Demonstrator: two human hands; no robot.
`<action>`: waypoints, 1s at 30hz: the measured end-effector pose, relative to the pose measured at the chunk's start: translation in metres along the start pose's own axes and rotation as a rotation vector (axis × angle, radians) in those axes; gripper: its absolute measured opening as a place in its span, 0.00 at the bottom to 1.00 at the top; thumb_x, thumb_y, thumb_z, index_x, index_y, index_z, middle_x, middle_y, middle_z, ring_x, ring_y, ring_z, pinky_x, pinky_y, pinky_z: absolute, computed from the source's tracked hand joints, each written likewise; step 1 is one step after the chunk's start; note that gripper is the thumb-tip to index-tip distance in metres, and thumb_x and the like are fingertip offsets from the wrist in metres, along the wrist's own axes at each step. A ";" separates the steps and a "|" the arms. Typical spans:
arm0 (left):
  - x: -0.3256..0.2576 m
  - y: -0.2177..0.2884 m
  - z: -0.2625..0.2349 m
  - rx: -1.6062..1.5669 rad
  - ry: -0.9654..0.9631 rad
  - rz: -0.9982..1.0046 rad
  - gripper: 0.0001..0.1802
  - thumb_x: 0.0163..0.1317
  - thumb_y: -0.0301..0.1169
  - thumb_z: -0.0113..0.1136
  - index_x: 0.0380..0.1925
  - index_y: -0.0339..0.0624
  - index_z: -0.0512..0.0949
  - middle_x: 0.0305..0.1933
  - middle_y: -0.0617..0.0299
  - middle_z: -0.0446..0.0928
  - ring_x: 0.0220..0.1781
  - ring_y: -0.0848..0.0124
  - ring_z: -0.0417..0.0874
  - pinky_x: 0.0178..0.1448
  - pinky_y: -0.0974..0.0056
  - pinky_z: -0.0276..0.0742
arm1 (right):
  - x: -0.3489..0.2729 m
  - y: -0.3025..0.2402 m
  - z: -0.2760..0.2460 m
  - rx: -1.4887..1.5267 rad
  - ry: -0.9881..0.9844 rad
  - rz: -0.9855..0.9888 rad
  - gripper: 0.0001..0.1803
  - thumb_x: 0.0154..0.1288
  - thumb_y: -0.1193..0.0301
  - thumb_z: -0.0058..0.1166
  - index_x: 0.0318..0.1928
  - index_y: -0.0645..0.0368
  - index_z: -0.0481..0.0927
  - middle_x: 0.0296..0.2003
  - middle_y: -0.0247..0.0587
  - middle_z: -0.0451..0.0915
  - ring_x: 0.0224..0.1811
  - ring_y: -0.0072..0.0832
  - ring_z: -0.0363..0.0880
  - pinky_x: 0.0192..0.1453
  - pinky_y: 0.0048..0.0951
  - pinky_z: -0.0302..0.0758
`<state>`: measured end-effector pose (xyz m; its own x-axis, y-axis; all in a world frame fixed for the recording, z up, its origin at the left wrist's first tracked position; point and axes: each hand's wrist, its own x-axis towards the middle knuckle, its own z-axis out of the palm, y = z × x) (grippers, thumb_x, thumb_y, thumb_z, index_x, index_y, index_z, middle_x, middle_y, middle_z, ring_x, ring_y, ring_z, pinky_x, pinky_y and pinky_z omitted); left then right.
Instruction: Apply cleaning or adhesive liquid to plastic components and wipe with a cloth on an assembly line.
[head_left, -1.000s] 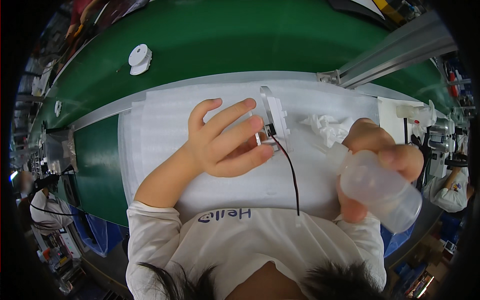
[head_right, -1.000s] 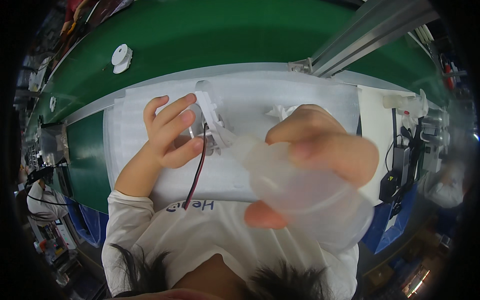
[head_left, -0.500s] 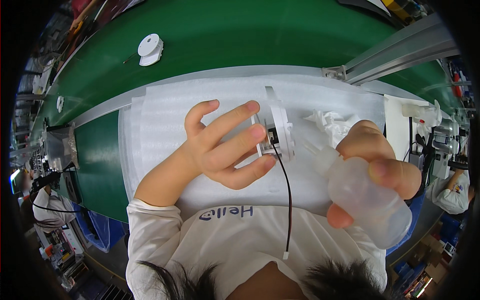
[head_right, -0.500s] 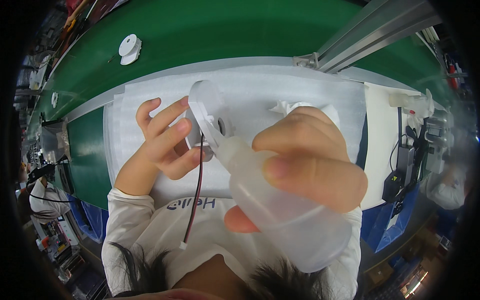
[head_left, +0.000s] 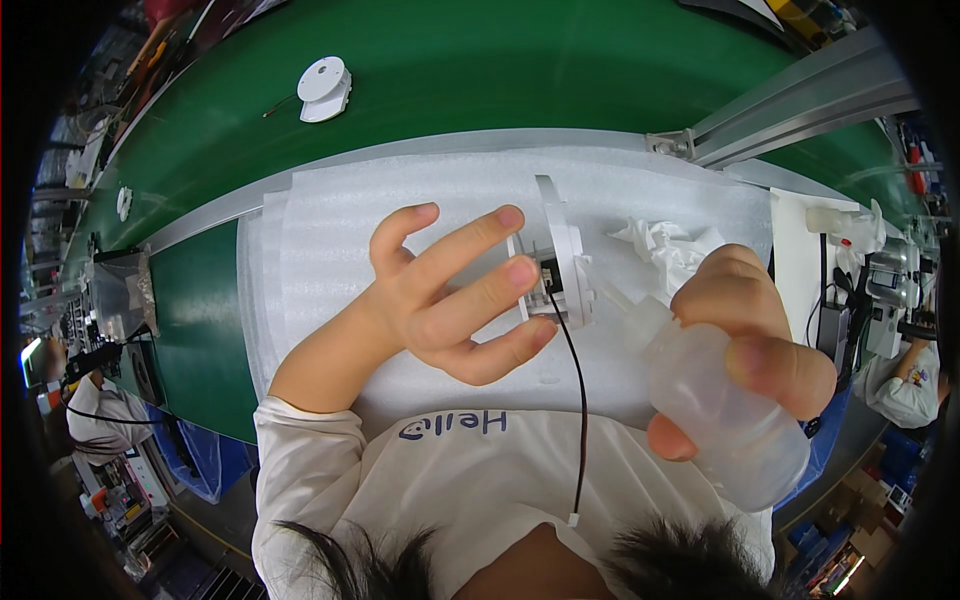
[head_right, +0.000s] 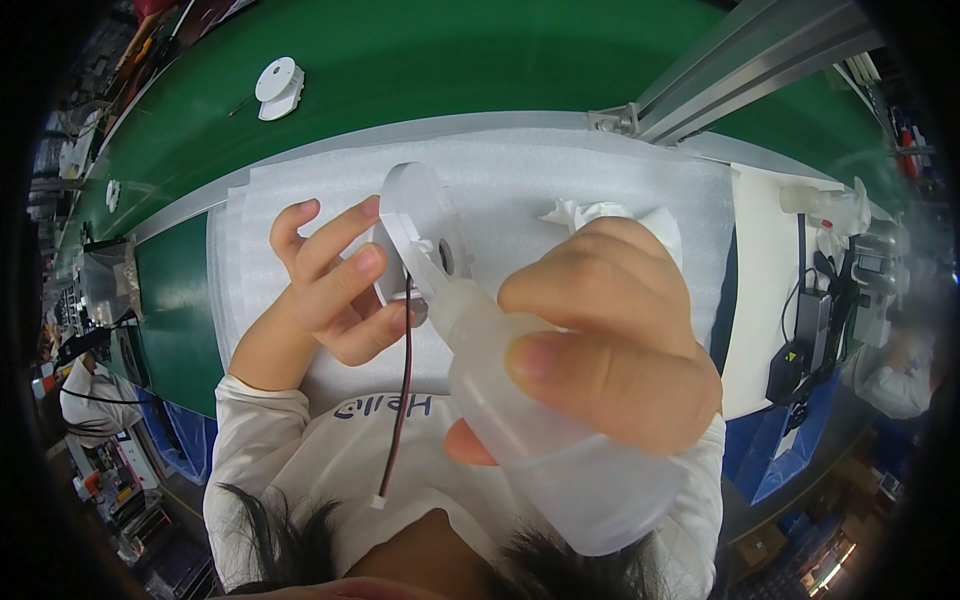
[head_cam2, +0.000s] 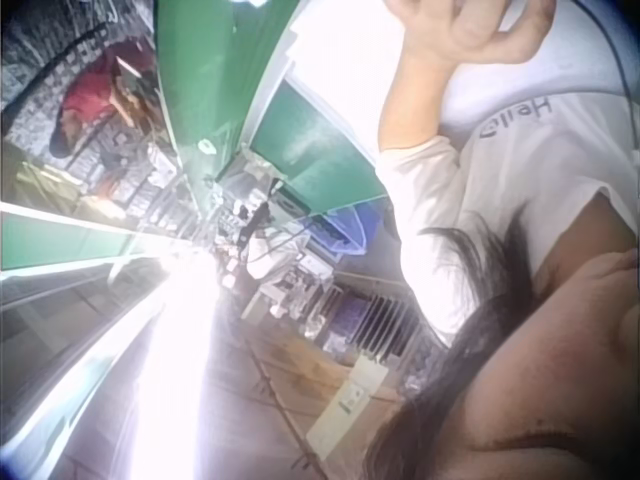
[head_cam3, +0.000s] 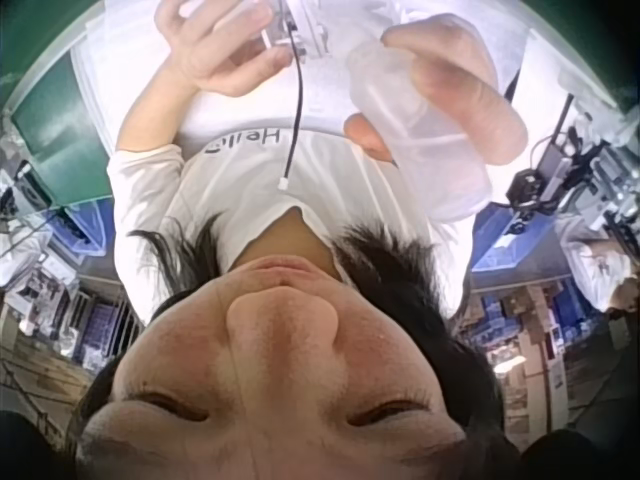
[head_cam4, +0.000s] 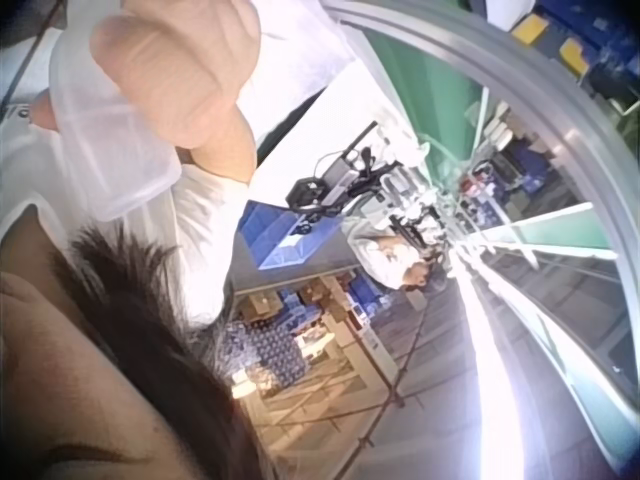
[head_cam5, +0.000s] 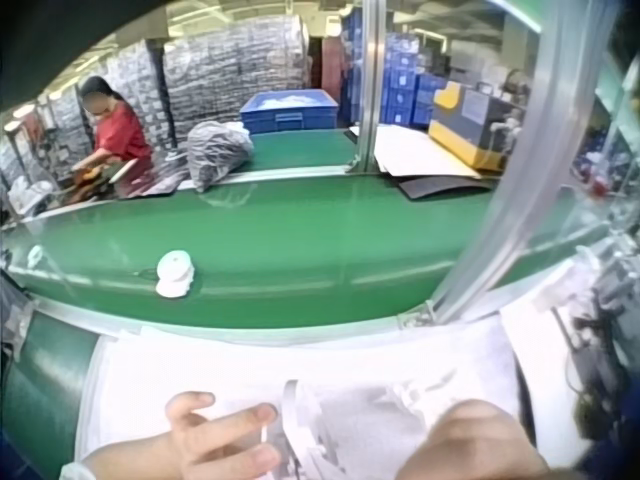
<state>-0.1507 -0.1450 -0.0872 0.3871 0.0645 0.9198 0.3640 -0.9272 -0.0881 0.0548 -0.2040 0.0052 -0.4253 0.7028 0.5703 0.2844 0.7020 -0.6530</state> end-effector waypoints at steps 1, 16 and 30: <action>0.000 0.000 0.000 -0.005 0.006 0.000 0.17 0.45 0.36 0.58 0.38 0.60 0.68 0.45 0.63 0.70 0.40 0.60 0.78 0.53 0.49 0.56 | 0.000 -0.001 0.000 -0.003 0.001 0.001 0.38 0.44 0.55 0.63 0.54 0.44 0.56 0.33 0.42 0.70 0.24 0.31 0.65 0.31 0.34 0.61; -0.003 -0.003 -0.004 -0.017 0.017 0.004 0.17 0.45 0.36 0.58 0.37 0.60 0.68 0.45 0.63 0.70 0.41 0.60 0.78 0.53 0.49 0.55 | 0.001 -0.003 0.006 -0.016 -0.018 0.019 0.37 0.45 0.55 0.63 0.53 0.41 0.57 0.33 0.41 0.69 0.25 0.32 0.66 0.33 0.34 0.63; 0.000 -0.001 -0.002 -0.037 -0.034 -0.029 0.19 0.43 0.31 0.59 0.37 0.60 0.68 0.46 0.62 0.70 0.40 0.61 0.78 0.54 0.48 0.55 | -0.006 0.004 0.017 -0.132 0.163 -0.093 0.29 0.52 0.55 0.57 0.48 0.48 0.57 0.27 0.42 0.69 0.19 0.30 0.62 0.25 0.31 0.58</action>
<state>-0.1526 -0.1453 -0.0860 0.4054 0.1039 0.9082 0.3439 -0.9379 -0.0463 0.0437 -0.2075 -0.0097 -0.3139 0.6360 0.7050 0.3650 0.7663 -0.5288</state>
